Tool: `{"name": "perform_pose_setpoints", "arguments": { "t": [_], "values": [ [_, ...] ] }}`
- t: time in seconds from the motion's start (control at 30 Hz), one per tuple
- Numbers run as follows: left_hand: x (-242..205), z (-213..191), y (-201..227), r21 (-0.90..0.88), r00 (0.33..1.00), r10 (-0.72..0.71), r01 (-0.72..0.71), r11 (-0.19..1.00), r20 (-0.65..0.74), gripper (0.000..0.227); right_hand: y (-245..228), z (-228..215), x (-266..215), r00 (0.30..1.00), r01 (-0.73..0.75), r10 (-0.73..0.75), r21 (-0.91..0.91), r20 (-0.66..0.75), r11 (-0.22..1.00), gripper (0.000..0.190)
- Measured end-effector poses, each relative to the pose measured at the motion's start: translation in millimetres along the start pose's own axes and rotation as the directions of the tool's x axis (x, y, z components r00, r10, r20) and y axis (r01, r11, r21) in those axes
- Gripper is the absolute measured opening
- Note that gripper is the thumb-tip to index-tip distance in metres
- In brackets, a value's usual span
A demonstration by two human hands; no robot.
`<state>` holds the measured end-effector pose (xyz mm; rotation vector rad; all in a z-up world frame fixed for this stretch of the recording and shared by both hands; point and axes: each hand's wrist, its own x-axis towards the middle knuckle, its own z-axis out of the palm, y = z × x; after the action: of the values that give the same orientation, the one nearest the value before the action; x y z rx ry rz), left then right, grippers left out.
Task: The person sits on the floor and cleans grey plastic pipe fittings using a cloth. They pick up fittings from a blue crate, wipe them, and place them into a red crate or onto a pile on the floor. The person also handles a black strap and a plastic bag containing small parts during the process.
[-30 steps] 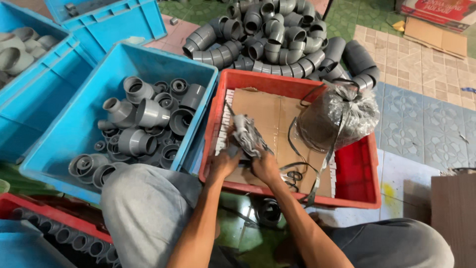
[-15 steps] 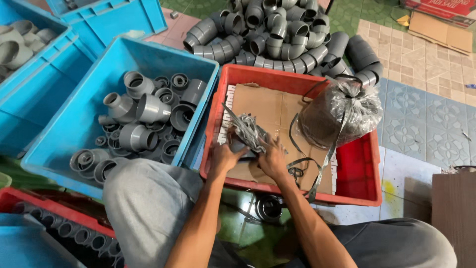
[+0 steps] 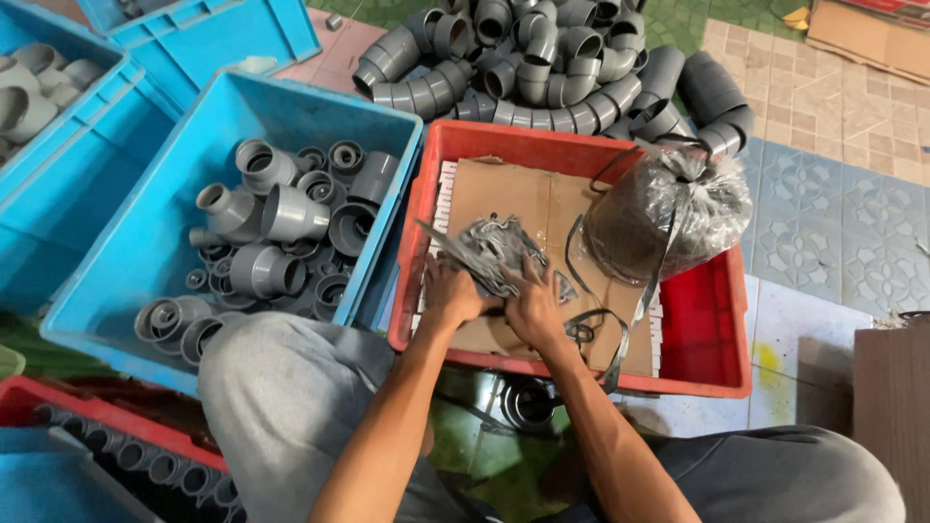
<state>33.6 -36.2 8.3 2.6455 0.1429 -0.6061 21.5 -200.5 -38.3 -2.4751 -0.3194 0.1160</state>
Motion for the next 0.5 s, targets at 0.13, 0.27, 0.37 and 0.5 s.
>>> {"name": "perform_pose_setpoints", "arguments": {
  "t": [0.13, 0.27, 0.37, 0.5],
  "values": [
    [-23, -17, -3, -0.147, 0.999, -0.037, 0.04, 0.988, 0.022, 0.114, 60, 9, -5, 0.991, -0.13, 0.131, -0.151, -0.008, 0.98, 0.059],
    [-34, -20, -4, -0.142, 0.992, -0.119, 0.124, 0.982, 0.044, 0.115, 73, 15, -1, 0.973, -0.222, 0.231, -0.317, -0.01, 0.922, 0.071],
    [-27, -5, -11, -0.16, 0.984, -0.174, 0.178, 0.971, 0.038, 0.11, 66, 10, -1, 0.974, -0.21, 0.228, -0.364, 0.007, 0.907, 0.067],
    [-16, 8, -23, -0.163, 0.976, -0.197, 0.18, 0.97, -0.098, 0.08, 44, -7, -7, 0.971, -0.195, 0.228, -0.299, 0.078, 0.934, 0.064]
  ]
}}
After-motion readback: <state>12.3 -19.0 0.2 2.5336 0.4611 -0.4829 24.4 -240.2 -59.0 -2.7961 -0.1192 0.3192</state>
